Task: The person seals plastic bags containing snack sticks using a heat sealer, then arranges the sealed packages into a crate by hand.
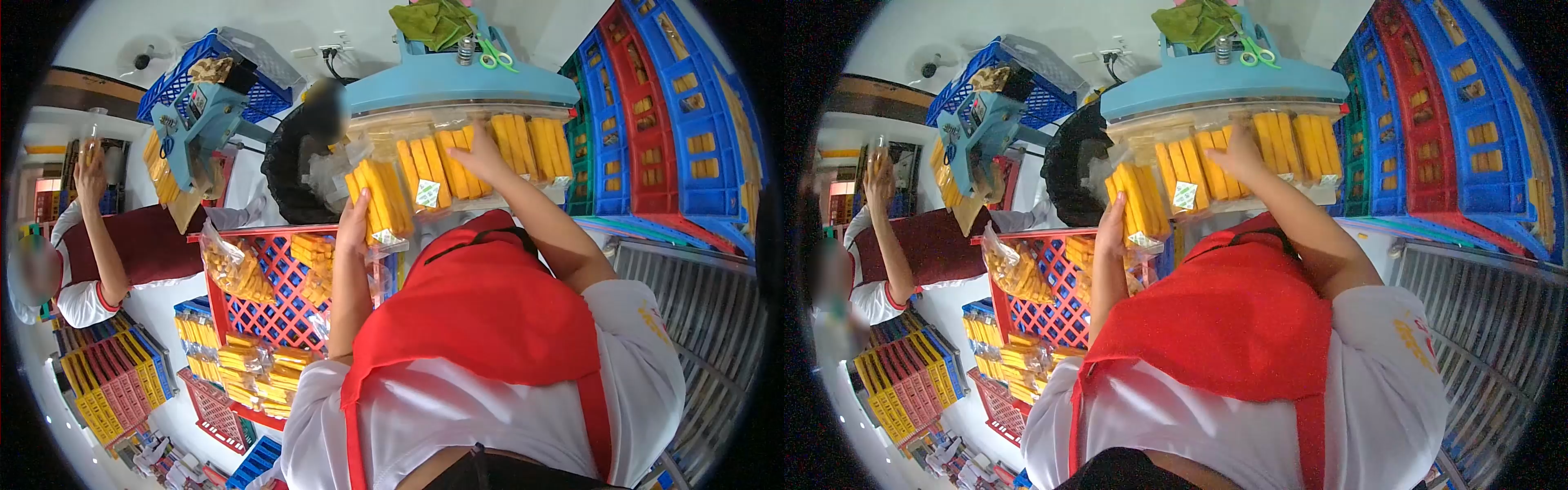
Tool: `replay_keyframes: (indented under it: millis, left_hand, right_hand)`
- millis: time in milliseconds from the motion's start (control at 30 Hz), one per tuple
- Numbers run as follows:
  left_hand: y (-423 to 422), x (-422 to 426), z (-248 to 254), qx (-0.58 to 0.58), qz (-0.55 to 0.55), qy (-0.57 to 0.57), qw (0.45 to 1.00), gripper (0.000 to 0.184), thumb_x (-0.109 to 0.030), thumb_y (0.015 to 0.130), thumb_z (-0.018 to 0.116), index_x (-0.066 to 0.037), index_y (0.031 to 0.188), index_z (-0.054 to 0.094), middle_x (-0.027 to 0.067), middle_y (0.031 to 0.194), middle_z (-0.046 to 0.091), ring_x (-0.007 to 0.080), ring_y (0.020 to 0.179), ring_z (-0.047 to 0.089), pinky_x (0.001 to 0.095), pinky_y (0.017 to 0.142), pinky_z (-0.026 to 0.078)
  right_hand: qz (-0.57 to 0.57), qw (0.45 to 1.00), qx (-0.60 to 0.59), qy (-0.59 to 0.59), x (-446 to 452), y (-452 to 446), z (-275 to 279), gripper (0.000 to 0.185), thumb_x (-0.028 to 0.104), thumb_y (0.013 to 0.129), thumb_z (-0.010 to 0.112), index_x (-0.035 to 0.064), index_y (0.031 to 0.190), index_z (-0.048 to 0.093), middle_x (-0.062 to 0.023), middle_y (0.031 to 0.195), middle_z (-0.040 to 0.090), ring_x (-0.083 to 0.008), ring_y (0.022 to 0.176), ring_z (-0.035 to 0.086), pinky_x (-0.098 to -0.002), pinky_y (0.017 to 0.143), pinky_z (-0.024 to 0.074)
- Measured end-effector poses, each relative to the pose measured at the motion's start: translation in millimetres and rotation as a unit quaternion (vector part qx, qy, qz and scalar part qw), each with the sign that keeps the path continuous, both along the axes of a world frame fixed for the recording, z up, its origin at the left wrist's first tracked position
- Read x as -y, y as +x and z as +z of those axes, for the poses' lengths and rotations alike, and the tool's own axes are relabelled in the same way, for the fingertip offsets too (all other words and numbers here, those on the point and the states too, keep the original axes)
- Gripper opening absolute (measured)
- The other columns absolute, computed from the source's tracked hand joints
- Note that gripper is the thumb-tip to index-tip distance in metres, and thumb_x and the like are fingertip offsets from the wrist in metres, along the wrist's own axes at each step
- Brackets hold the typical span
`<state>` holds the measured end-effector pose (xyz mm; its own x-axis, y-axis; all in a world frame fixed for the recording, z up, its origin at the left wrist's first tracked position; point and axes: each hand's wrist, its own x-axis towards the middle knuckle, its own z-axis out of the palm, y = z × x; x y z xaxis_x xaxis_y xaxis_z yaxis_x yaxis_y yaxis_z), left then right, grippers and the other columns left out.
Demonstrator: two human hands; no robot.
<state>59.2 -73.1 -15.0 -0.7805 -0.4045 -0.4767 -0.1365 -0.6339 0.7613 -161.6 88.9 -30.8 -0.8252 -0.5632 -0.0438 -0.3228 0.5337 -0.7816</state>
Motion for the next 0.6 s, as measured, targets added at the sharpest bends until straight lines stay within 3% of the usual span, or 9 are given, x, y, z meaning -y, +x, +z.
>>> replay_keyframes:
  millis: [67,100,167,200,267,367,600]
  left_hand:
    - [-1,-1,4,-0.003,0.004,0.002,1.000,0.043,-0.032,0.087,0.046,0.000,0.116,0.039,0.0106,0.103,0.054,0.0201,0.090,0.056,0.0320,0.074,0.047]
    - [-3,-3,12,-0.005,0.011,-0.006,1.000,0.043,-0.032,0.087,0.046,0.000,0.116,0.039,0.0107,0.103,0.054,0.0200,0.089,0.057,0.0316,0.074,0.047]
    - [-6,-4,16,-0.007,0.013,-0.013,1.000,0.043,-0.032,0.087,0.046,0.000,0.115,0.039,0.0108,0.103,0.054,0.0199,0.089,0.057,0.0313,0.074,0.047]
    - [-9,-3,15,-0.010,0.014,-0.013,1.000,0.043,-0.032,0.087,0.046,0.000,0.115,0.039,0.0108,0.103,0.054,0.0199,0.089,0.057,0.0314,0.074,0.047]
    - [-16,-3,15,-0.015,0.007,-0.014,1.000,0.043,-0.032,0.087,0.046,0.000,0.115,0.039,0.0109,0.103,0.054,0.0200,0.089,0.057,0.0316,0.074,0.047]
    - [-26,-5,19,-0.017,-0.013,-0.037,0.999,0.045,-0.033,0.087,0.045,-0.002,0.118,0.038,0.0112,0.105,0.055,0.0224,0.090,0.057,0.0342,0.076,0.048]
    - [-41,-17,38,-0.013,-0.021,-0.044,0.999,0.042,-0.029,0.086,0.048,0.000,0.116,0.039,0.0102,0.103,0.054,0.0192,0.088,0.056,0.0322,0.073,0.047]
  right_hand:
    - [0.019,0.991,-0.119,0.063,-12,9,34,0.075,0.028,0.071,0.062,-0.0044,0.128,0.024,-0.0254,0.126,0.035,-0.0364,0.118,0.033,-0.0382,0.097,0.0279]
    - [0.019,0.991,-0.117,0.064,-18,4,41,0.075,0.028,0.071,0.062,-0.0044,0.128,0.024,-0.0254,0.126,0.035,-0.0364,0.118,0.033,-0.0382,0.097,0.0279]
    - [0.002,0.955,-0.259,0.142,-37,-7,47,0.068,0.027,0.074,0.058,-0.0016,0.128,0.026,-0.0251,0.128,0.031,-0.0377,0.117,0.032,-0.0402,0.097,0.0278]
    - [-0.004,0.955,-0.259,0.143,-42,-11,42,0.068,0.027,0.074,0.058,-0.0016,0.128,0.026,-0.0251,0.128,0.031,-0.0377,0.117,0.032,-0.0402,0.097,0.0278]
    - [-0.030,0.920,-0.244,0.306,-50,-15,27,0.065,0.028,0.077,0.053,-0.0002,0.128,0.025,-0.0217,0.131,0.026,-0.0372,0.118,0.030,-0.0418,0.097,0.0277]
    - [-0.033,0.943,-0.215,0.254,-51,-7,25,0.065,0.027,0.075,0.054,0.0026,0.129,0.026,-0.0210,0.133,0.023,-0.0396,0.115,0.031,-0.0435,0.095,0.0300]
    - [-0.020,0.964,-0.140,0.225,-56,-13,41,0.070,0.024,0.070,0.060,0.0066,0.129,0.027,-0.0221,0.132,0.022,-0.0415,0.113,0.035,-0.0441,0.090,0.0353]
